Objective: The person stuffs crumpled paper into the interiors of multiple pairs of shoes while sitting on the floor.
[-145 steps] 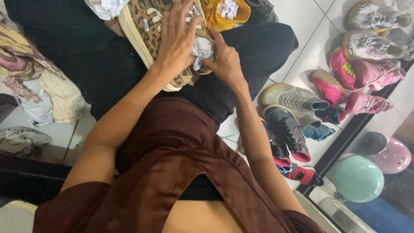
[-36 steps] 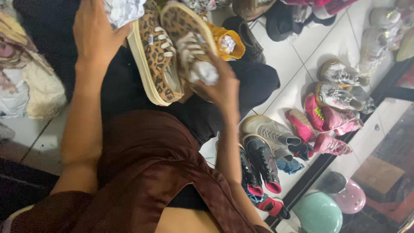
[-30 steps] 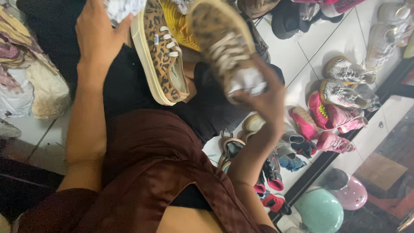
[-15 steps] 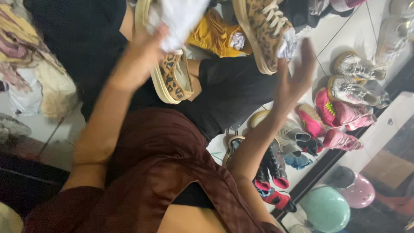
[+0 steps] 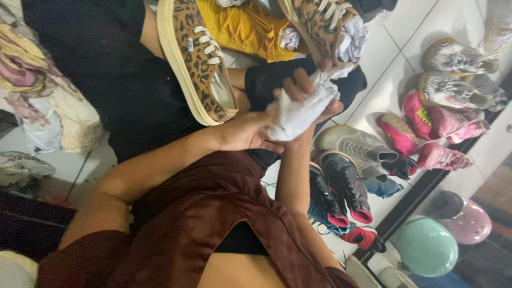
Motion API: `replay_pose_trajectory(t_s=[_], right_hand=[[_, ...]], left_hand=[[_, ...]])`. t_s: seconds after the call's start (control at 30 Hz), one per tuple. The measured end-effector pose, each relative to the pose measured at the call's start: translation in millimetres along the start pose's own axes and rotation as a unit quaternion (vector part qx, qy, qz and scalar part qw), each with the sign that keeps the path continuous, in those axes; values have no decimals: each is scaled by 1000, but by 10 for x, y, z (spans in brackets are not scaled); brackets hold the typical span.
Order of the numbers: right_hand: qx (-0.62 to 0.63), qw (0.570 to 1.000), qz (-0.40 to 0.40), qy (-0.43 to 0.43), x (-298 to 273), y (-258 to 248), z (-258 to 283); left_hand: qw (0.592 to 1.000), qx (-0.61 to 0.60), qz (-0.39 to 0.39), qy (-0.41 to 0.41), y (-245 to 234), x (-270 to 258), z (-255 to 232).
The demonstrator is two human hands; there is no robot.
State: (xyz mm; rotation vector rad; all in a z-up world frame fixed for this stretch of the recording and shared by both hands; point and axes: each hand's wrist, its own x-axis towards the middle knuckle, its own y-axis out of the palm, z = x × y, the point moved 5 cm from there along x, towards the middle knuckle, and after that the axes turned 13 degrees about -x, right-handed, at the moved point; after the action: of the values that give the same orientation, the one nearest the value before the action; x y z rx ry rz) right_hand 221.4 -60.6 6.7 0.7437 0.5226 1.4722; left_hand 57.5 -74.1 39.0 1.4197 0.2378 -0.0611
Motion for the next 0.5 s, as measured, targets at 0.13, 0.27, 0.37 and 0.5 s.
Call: replay_pose_trajectory(t_s=[0.13, 0.27, 0.37, 0.5], right_hand=[[-138, 981, -105, 82, -50, 111, 54], [-524, 830, -166, 94, -131, 158, 109], [-628, 747, -58, 210, -187, 503, -85], [-742, 567, 55, 353, -208, 774, -441]], left_hand=[[725, 677, -77, -101, 536, -303, -491], [676, 727, -119, 22, 300, -370, -822], [458, 826, -188, 270, 335, -518, -1106], [311, 854, -335, 247, -88, -667, -1313]])
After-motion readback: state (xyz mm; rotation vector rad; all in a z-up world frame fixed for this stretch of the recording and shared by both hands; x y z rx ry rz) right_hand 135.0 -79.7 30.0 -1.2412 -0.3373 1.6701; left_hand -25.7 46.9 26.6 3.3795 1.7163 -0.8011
